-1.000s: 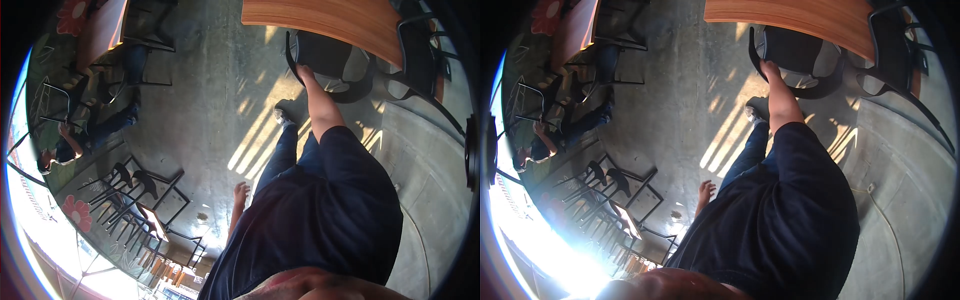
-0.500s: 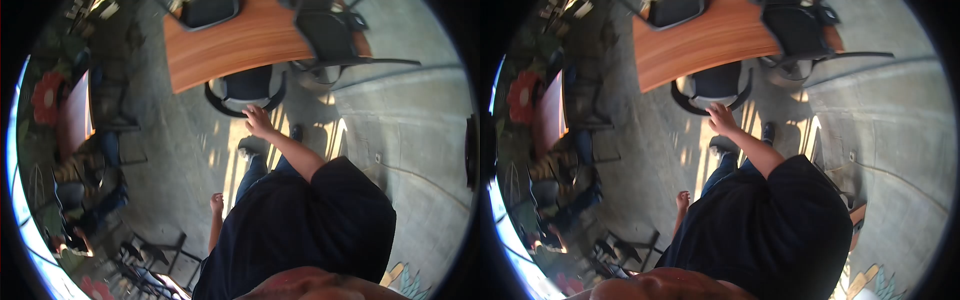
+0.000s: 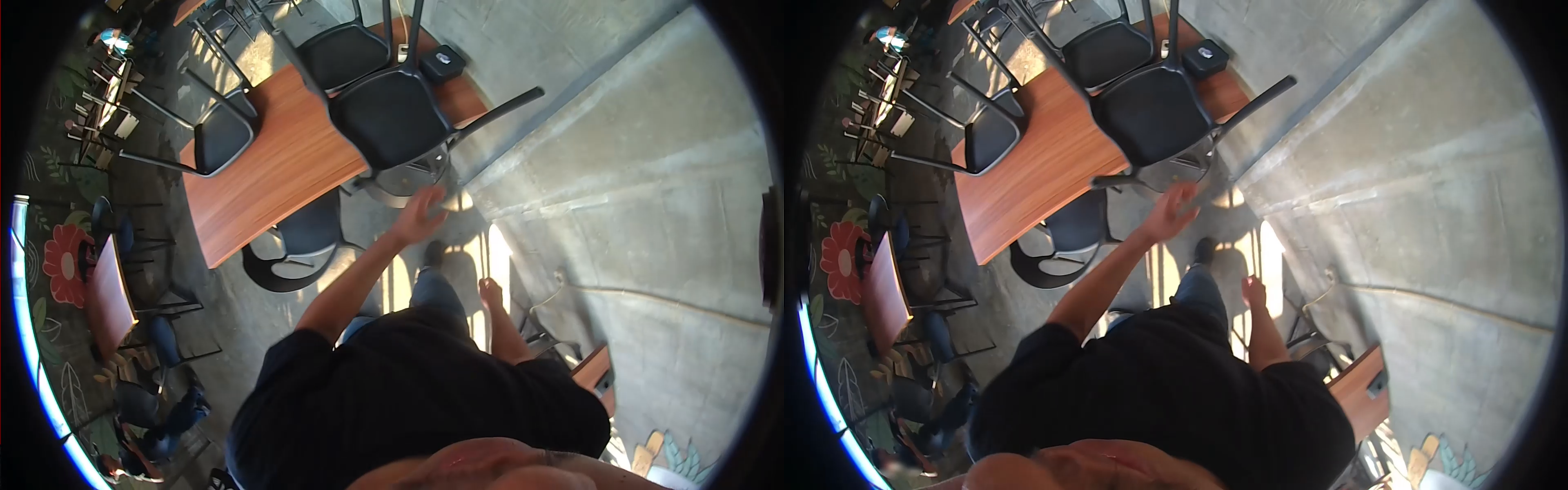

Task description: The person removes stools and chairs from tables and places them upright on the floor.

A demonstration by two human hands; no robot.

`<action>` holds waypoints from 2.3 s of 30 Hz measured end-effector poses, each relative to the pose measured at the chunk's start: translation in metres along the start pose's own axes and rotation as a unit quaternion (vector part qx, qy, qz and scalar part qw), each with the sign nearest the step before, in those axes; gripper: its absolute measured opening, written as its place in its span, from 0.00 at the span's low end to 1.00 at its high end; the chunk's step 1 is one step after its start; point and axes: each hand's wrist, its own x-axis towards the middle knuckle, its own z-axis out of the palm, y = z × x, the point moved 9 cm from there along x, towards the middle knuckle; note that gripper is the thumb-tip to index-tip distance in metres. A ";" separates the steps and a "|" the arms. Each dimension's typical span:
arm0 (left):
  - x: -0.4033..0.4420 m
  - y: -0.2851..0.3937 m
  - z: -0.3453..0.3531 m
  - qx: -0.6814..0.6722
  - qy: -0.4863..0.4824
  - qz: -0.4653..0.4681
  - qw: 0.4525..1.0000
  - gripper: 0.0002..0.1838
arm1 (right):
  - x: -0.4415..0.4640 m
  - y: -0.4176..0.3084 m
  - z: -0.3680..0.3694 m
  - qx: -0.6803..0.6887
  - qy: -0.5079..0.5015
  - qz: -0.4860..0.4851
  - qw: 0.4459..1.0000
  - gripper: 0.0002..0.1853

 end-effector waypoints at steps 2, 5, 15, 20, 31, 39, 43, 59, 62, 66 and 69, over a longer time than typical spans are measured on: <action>0.082 0.004 0.015 0.025 0.111 -0.003 0.994 0.28 | 0.010 0.032 -0.010 -0.006 -0.010 -0.001 1.000 0.15; 0.177 0.010 0.032 0.054 0.188 0.016 0.981 0.33 | 0.026 0.094 -0.004 0.084 -0.078 0.058 0.992 0.14; 0.183 0.001 0.044 -0.059 0.210 -0.081 0.973 0.21 | 0.053 0.069 -0.081 0.074 -0.160 0.119 0.977 0.22; 0.102 0.062 -0.024 -0.318 0.304 -0.062 0.896 0.18 | 0.158 0.095 -0.052 0.003 -0.153 -0.051 0.987 0.20; -0.116 0.222 -0.098 -0.522 0.301 0.094 0.793 0.25 | 0.096 -0.055 -0.091 0.535 -0.399 0.126 0.734 0.25; -0.344 0.261 -0.101 -0.509 0.494 0.141 0.691 0.24 | -0.080 -0.186 -0.117 0.283 -0.559 0.013 0.779 0.26; -0.449 0.252 -0.090 -0.524 0.567 0.181 0.609 0.21 | -0.139 -0.198 -0.096 0.151 -0.633 0.020 0.759 0.25; -0.722 -0.063 0.171 -0.349 0.642 -0.535 0.424 0.22 | -0.232 -0.171 0.038 0.035 -0.709 -0.011 0.704 0.19; -0.759 -0.078 0.244 -0.296 0.521 -0.640 0.480 0.20 | -0.193 -0.141 0.068 -0.025 -0.657 -0.023 0.753 0.21; -0.788 -0.055 0.309 -0.376 0.514 -0.682 0.358 0.22 | -0.168 -0.139 0.052 -0.124 -0.517 -0.048 0.846 0.25; -0.774 -0.041 0.287 -0.373 0.509 -0.676 0.381 0.24 | -0.120 -0.126 0.062 -0.265 -0.432 -0.256 0.823 0.23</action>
